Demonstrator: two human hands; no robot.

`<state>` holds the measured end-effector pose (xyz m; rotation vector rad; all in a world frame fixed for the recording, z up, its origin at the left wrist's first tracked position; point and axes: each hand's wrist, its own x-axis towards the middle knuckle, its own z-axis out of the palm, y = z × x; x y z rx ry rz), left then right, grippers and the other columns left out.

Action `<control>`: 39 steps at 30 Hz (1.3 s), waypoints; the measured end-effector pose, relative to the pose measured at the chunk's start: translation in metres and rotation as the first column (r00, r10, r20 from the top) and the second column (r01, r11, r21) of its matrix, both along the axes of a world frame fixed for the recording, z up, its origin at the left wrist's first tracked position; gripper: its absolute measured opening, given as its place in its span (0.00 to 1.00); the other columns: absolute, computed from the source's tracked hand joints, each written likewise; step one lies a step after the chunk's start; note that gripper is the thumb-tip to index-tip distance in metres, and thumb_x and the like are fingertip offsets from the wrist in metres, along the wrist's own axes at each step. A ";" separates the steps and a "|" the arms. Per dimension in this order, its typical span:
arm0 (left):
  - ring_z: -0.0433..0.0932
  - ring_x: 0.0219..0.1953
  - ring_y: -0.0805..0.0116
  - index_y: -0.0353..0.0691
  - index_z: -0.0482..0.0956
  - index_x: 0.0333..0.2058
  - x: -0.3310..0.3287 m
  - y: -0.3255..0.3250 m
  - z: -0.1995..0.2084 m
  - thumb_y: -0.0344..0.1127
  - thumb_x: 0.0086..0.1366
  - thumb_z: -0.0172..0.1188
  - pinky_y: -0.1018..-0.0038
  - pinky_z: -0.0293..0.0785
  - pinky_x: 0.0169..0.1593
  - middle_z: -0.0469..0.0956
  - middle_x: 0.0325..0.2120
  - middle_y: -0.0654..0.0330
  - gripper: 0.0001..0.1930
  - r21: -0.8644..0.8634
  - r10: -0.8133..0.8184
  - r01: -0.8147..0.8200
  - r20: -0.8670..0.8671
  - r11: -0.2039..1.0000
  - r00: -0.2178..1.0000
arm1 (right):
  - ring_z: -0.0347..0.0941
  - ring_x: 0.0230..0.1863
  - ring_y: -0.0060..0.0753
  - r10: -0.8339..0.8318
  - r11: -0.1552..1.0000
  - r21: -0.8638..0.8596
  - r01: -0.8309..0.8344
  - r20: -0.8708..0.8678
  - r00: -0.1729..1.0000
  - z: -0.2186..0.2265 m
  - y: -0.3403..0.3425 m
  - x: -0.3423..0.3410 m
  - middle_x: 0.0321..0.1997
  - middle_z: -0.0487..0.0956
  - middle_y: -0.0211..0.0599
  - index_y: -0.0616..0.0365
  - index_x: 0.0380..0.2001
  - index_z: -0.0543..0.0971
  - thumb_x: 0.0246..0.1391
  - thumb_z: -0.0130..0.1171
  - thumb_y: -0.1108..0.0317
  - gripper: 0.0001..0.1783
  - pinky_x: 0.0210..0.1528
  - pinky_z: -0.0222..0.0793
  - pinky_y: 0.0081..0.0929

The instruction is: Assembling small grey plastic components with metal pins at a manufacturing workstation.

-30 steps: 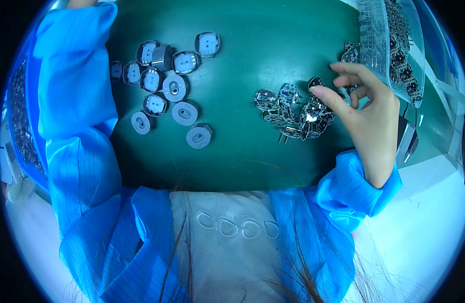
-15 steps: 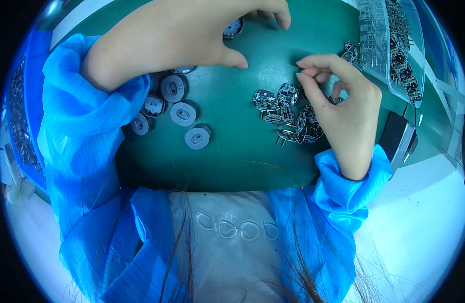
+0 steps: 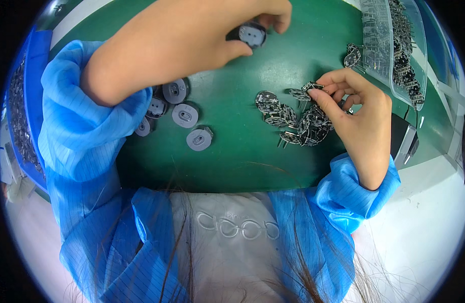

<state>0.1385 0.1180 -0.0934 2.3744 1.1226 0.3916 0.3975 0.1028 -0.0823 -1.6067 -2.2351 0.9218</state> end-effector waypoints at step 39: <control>0.85 0.37 0.69 0.25 0.81 0.41 0.015 -0.014 0.025 0.21 0.56 0.70 0.78 0.84 0.43 0.84 0.34 0.48 0.13 -0.575 0.308 0.158 0.627 0.803 0.716 | 0.78 0.41 0.24 -0.144 0.987 -0.148 0.062 -0.655 0.742 0.010 -0.008 -0.016 0.42 0.81 0.41 0.70 0.39 0.79 0.56 0.63 0.83 0.07 0.47 0.71 0.16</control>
